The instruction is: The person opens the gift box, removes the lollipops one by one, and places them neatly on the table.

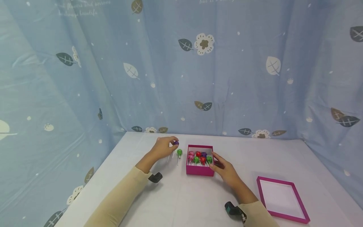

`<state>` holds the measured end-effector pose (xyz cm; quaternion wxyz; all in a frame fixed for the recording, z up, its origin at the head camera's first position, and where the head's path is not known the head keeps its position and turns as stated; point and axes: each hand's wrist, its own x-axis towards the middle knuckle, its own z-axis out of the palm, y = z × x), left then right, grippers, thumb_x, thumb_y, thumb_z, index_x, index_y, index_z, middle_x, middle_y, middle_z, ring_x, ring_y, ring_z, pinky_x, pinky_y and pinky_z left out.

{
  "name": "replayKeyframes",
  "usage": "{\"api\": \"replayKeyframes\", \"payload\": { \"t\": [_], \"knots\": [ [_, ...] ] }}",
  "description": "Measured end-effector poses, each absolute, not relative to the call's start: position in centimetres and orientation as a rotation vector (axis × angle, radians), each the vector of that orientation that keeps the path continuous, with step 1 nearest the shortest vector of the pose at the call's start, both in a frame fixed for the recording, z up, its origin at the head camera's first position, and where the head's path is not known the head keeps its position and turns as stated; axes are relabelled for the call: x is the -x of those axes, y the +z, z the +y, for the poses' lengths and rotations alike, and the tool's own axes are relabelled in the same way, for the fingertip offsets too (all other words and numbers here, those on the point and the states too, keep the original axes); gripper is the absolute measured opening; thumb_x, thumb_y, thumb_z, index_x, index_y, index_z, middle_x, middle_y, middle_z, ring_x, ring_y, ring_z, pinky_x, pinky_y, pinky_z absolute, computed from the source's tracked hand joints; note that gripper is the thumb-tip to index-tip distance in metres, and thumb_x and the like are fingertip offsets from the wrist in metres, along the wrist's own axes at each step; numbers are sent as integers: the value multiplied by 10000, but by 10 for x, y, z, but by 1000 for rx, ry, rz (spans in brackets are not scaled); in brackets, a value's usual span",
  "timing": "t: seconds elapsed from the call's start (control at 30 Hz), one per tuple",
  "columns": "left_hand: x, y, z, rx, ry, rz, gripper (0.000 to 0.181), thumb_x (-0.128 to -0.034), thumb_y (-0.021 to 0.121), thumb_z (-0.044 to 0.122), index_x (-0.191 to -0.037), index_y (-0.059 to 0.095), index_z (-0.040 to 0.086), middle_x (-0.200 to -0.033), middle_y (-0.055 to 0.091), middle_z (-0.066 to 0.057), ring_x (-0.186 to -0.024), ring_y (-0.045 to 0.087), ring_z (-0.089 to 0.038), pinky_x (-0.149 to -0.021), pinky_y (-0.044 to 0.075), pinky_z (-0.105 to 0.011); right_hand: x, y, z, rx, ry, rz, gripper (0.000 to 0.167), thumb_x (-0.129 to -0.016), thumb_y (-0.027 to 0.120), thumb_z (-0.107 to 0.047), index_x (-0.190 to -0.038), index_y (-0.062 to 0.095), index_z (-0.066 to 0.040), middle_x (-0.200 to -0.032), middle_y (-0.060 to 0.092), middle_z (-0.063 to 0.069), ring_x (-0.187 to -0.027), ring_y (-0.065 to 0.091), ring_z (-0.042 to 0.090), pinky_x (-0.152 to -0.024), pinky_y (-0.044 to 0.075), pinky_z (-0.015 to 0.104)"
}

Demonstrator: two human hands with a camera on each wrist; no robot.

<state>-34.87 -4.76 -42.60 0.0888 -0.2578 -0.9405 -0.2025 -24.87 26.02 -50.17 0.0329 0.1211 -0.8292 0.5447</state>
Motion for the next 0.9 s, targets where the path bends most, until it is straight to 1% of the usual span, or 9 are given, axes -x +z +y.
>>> {"api": "replayKeyframes", "payload": {
  "t": [0.13, 0.33, 0.57, 0.67, 0.9],
  "knots": [
    [352, -431, -58, 734, -612, -2810, 262, -946, 631, 296, -1169, 672, 165, -968, 704, 52, -917, 651, -178, -860, 339, -447, 247, -501, 261, -376, 1673, -2553, 643, -964, 617, -310, -1515, 349, -114, -1518, 337, 202, -1293, 417, 463, -983, 402, 543],
    [356, -441, -73, 685, -582, -2830, 251, -938, 644, 298, -1158, 673, 180, -968, 700, 56, -916, 636, -155, -880, 346, -451, 246, -498, 261, -364, 1700, -2546, 637, -957, 626, -317, -1515, 361, -164, -1516, 347, 187, -1286, 433, 448, -990, 394, 550],
    [358, -451, -91, 609, -587, -2865, 261, -922, 664, 291, -1153, 680, 172, -955, 698, 40, -886, 631, -170, -861, 345, -440, 246, -501, 260, -354, 1703, -2566, 652, -952, 630, -335, -1520, 352, -176, -1518, 340, 193, -1290, 427, 452, -984, 402, 546],
    [360, -455, -97, 587, -593, -2867, 248, -914, 676, 280, -1136, 685, 171, -946, 707, 29, -901, 645, -187, -858, 346, -442, 247, -501, 260, -350, 1695, -2572, 656, -952, 628, -343, -1520, 352, -169, -1521, 337, 191, -1292, 425, 450, -990, 396, 545],
    [367, -461, -107, 529, -582, -2924, 248, -925, 668, 289, -1154, 680, 194, -978, 710, 22, -955, 646, -197, -890, 338, -435, 248, -498, 259, -347, 1678, -2570, 634, -964, 617, -293, -1521, 347, -154, -1532, 322, 176, -1311, 401, 452, -988, 392, 548]
  ]
}}
